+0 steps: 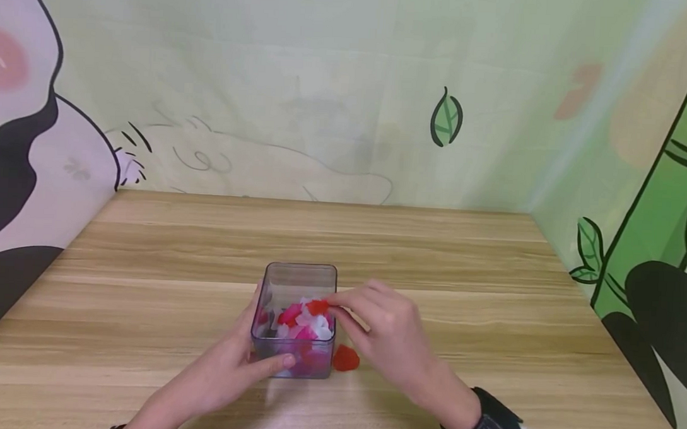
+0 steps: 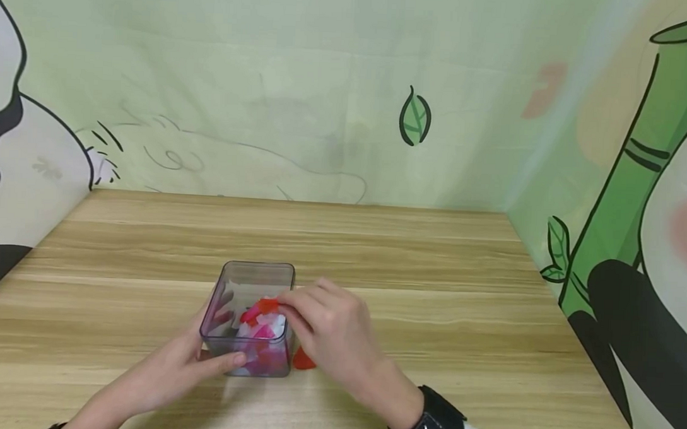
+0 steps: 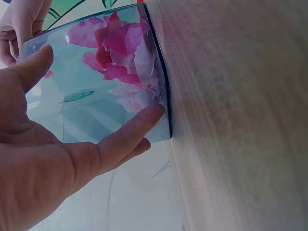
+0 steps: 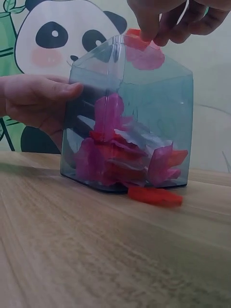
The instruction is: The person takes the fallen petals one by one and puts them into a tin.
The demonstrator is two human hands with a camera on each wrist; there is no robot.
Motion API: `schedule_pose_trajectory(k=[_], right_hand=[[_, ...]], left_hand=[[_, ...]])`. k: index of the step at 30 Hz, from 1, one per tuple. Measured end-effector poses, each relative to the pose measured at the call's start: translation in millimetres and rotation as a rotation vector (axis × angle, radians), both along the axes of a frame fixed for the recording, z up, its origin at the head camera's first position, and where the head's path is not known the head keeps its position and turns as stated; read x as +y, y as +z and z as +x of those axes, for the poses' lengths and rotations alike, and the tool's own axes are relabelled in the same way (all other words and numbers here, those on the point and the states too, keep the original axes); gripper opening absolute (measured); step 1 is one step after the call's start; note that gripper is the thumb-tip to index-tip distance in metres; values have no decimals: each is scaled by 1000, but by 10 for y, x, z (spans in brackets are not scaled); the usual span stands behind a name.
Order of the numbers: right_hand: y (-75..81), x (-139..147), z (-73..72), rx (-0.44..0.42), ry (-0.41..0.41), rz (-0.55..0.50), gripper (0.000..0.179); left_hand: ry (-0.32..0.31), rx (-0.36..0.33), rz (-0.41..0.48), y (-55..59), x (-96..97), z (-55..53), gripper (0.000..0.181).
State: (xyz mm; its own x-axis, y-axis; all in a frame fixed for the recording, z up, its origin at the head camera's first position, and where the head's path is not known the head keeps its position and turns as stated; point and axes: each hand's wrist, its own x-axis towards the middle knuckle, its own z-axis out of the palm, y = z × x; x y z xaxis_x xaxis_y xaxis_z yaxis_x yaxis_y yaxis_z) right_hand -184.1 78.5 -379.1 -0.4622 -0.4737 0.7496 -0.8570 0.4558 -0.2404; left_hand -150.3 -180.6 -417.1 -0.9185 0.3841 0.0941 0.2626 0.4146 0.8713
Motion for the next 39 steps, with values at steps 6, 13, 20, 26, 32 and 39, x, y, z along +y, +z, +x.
schedule_pose_trajectory(k=[6, 13, 20, 26, 32, 39], right_hand=[[-11, 10, -9, -12, -26, -5, 19], [-40, 62, -70, -18, -108, 26, 20], [-77, 94, -99, -214, -190, 277, 9], [-173, 70, -118, -418, -170, 524, 10], [-243, 74, -100, -506, -131, 676, 17], [-296, 68, -91, -568, -53, 689, 14]], left_hand=[[-4, -9, 6, 3, -2, -2, 112], [-7, -13, 11, 5, -4, -5, 112], [-4, -17, 13, 6, -2, -3, 112], [11, -33, 2, 17, -3, 8, 112], [18, -32, -7, 23, -2, 12, 111], [13, -26, -12, 22, 1, 4, 110]])
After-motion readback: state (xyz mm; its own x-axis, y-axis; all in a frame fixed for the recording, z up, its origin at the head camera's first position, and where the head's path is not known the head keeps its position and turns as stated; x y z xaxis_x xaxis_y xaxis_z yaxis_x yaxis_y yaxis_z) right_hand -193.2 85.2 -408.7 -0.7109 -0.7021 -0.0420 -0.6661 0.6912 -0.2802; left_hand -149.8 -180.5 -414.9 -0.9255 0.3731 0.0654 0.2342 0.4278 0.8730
